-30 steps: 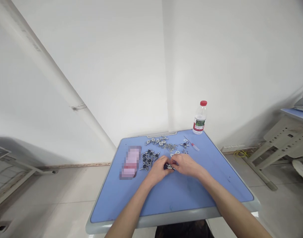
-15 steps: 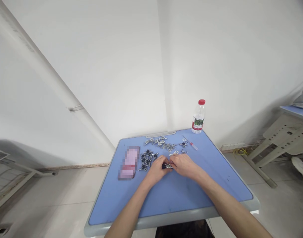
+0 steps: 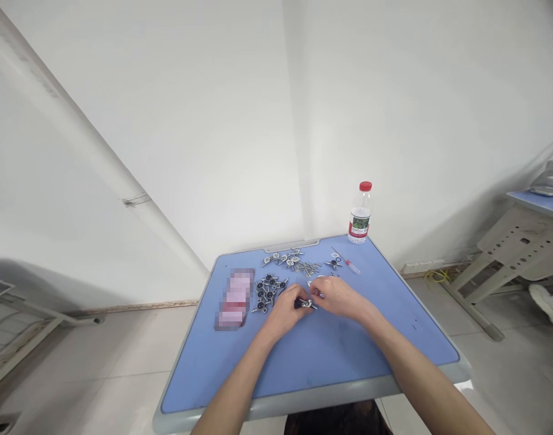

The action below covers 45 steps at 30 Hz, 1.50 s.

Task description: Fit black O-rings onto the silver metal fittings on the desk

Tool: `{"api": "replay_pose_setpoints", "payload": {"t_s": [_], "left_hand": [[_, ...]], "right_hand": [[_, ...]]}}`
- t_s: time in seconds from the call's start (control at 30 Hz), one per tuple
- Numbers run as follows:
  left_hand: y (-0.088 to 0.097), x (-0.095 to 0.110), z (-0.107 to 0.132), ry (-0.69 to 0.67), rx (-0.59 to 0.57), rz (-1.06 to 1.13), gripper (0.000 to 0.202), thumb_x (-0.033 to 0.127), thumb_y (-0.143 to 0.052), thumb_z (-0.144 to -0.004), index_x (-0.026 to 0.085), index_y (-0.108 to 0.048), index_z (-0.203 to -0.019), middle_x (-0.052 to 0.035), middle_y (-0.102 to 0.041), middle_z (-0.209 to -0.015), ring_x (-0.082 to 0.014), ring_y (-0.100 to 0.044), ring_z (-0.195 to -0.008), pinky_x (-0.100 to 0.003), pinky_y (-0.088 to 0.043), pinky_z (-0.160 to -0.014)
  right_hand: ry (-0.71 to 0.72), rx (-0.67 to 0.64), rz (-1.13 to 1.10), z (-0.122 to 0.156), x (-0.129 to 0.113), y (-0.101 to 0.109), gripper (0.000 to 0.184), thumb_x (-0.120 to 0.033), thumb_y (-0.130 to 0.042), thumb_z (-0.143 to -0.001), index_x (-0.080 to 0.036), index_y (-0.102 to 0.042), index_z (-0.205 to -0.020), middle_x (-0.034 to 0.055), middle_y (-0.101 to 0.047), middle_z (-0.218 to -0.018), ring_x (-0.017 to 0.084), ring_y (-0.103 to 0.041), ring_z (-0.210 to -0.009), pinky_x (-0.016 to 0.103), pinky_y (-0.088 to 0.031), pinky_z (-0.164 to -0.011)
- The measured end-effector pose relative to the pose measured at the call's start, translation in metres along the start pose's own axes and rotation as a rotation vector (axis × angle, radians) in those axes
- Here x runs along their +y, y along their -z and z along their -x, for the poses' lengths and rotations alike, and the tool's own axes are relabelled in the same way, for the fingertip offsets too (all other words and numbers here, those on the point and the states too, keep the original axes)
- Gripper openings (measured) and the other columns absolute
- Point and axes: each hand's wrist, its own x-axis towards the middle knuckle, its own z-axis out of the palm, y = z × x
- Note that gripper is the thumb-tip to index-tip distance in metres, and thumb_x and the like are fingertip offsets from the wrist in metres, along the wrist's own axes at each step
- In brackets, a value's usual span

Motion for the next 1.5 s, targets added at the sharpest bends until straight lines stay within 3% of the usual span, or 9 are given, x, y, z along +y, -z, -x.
{"api": "replay_pose_setpoints", "payload": {"t_s": [0.13, 0.27, 0.4, 0.77, 0.87, 0.97, 1.07, 1.23, 1.5], "left_hand": [[0.001, 0.002, 0.001, -0.001, 0.0, -0.002, 0.011, 0.02, -0.066, -0.072, 0.019, -0.058, -0.079, -0.0002, -0.059, -0.086, -0.0158, -0.054, -0.079, -0.027, -0.04, -0.071], [0.002, 0.003, 0.002, 0.01, -0.009, 0.02, 0.012, 0.02, -0.067, -0.072, 0.02, -0.059, -0.081, 0.0, -0.059, -0.088, -0.0152, -0.054, -0.079, -0.026, -0.041, -0.071], [0.002, 0.004, 0.002, 0.015, -0.013, 0.028, 0.012, 0.021, -0.068, -0.073, 0.02, -0.06, -0.082, -0.0006, -0.059, -0.089, -0.016, -0.054, -0.081, -0.027, -0.041, -0.073], [0.003, 0.005, 0.003, 0.008, -0.025, 0.044, 0.015, 0.02, -0.07, -0.072, 0.02, -0.061, -0.084, -0.0002, -0.058, -0.089, -0.0158, -0.054, -0.081, -0.027, -0.041, -0.073], [0.005, 0.007, 0.003, 0.002, -0.043, 0.038, 0.016, 0.019, -0.069, -0.071, 0.019, -0.061, -0.085, -0.0005, -0.057, -0.09, -0.0161, -0.054, -0.082, -0.027, -0.042, -0.074], [0.007, 0.008, 0.004, 0.001, -0.056, 0.031, 0.017, 0.016, -0.067, -0.071, 0.019, -0.061, -0.087, -0.0007, -0.057, -0.091, -0.0167, -0.054, -0.085, -0.028, -0.042, -0.076], [0.007, 0.008, 0.004, 0.01, -0.048, 0.011, 0.017, 0.016, -0.065, -0.072, 0.019, -0.06, -0.088, -0.0009, -0.057, -0.09, -0.0171, -0.054, -0.085, -0.028, -0.042, -0.075], [0.004, 0.005, 0.003, 0.003, -0.019, -0.017, 0.013, 0.016, -0.065, -0.072, 0.019, -0.06, -0.083, -0.0006, -0.058, -0.087, -0.0167, -0.053, -0.081, -0.027, -0.04, -0.072], [0.001, 0.001, 0.003, 0.009, -0.024, 0.015, 0.016, 0.017, -0.067, -0.07, 0.019, -0.06, -0.084, 0.0003, -0.056, -0.087, -0.0157, -0.053, -0.08, -0.026, -0.041, -0.071]], "right_hand": [[-0.139, 0.079, 0.036, -0.002, 0.023, 0.01, 0.016, -0.013, -0.049, -0.085, -0.018, -0.064, -0.084, 0.0051, -0.069, -0.085, 0.016, -0.062, -0.077, 0.023, -0.036, -0.065], [-0.324, 0.013, 0.128, -0.004, 0.051, 0.016, 0.017, -0.014, -0.049, -0.084, -0.018, -0.065, -0.082, 0.0066, -0.07, -0.082, 0.019, -0.064, -0.076, 0.024, -0.034, -0.062], [-0.342, 0.0, 0.132, -0.006, 0.06, 0.013, 0.018, -0.014, -0.048, -0.084, -0.018, -0.065, -0.081, 0.0069, -0.07, -0.081, 0.02, -0.064, -0.077, 0.025, -0.033, -0.059], [-0.31, 0.045, 0.079, -0.009, 0.056, 0.007, 0.019, -0.016, -0.048, -0.085, -0.018, -0.066, -0.085, 0.0066, -0.071, -0.085, 0.018, -0.064, -0.079, 0.025, -0.037, -0.068], [-0.306, 0.165, -0.071, -0.007, 0.053, 0.014, 0.026, -0.024, -0.04, -0.092, -0.017, -0.064, -0.089, 0.0058, -0.068, -0.081, 0.017, -0.061, -0.073, 0.025, -0.038, -0.064], [-0.264, 0.291, -0.435, -0.004, 0.042, 0.02, 0.033, -0.036, -0.035, -0.094, -0.018, -0.061, -0.084, 0.0018, -0.062, -0.072, 0.015, -0.055, -0.063, 0.025, -0.04, -0.061], [-0.222, 0.323, -0.726, -0.002, 0.027, 0.02, 0.036, -0.042, -0.032, -0.094, -0.02, -0.056, -0.079, -0.0002, -0.056, -0.071, 0.014, -0.05, -0.059, 0.026, -0.04, -0.057], [-0.132, 0.331, -0.752, -0.004, 0.006, 0.005, 0.038, -0.046, -0.032, -0.095, -0.022, -0.045, -0.07, -0.0029, -0.044, -0.065, 0.013, -0.042, -0.061, 0.026, -0.035, -0.057], [0.004, 0.179, -0.791, -0.001, -0.015, -0.008, 0.024, -0.04, -0.035, -0.097, -0.022, -0.046, -0.086, -0.0026, -0.049, -0.073, 0.012, -0.043, -0.062, 0.024, -0.036, -0.058]]}}
